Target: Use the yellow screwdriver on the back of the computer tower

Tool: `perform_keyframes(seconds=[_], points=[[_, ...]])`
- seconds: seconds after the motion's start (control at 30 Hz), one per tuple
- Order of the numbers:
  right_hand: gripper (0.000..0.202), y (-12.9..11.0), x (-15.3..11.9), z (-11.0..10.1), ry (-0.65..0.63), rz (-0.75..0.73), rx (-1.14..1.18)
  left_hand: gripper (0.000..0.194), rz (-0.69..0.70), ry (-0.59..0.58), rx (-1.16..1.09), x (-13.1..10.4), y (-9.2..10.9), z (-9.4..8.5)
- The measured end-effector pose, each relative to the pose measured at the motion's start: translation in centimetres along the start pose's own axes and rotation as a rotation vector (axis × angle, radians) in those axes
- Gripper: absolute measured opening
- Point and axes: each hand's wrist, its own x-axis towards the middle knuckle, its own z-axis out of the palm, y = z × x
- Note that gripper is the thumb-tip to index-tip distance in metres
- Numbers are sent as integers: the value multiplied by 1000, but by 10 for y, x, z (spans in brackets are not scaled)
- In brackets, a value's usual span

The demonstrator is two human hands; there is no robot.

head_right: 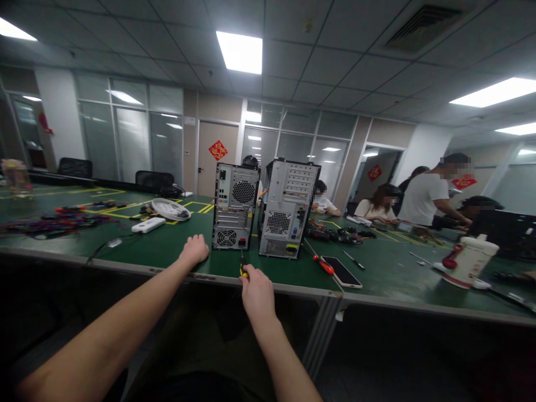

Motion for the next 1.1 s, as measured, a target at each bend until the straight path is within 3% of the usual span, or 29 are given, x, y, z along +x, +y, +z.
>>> perform_keyframes(seconds=[0.3, 0.57, 0.83, 1.1], points=[[12, -6, 0, 4, -89, 85, -77, 43, 13, 6, -50, -2, 0, -2], [23, -6, -3, 0, -28, 9, -178, 41, 22, 30, -6, -1, -1, 2], [16, -4, 1, 1, -44, 97, -147, 44, 23, 8, 2, 1, -1, 1], [15, -2, 0, 0, 17, 45, -133, 46, 33, -31, -134, 12, -7, 2]])
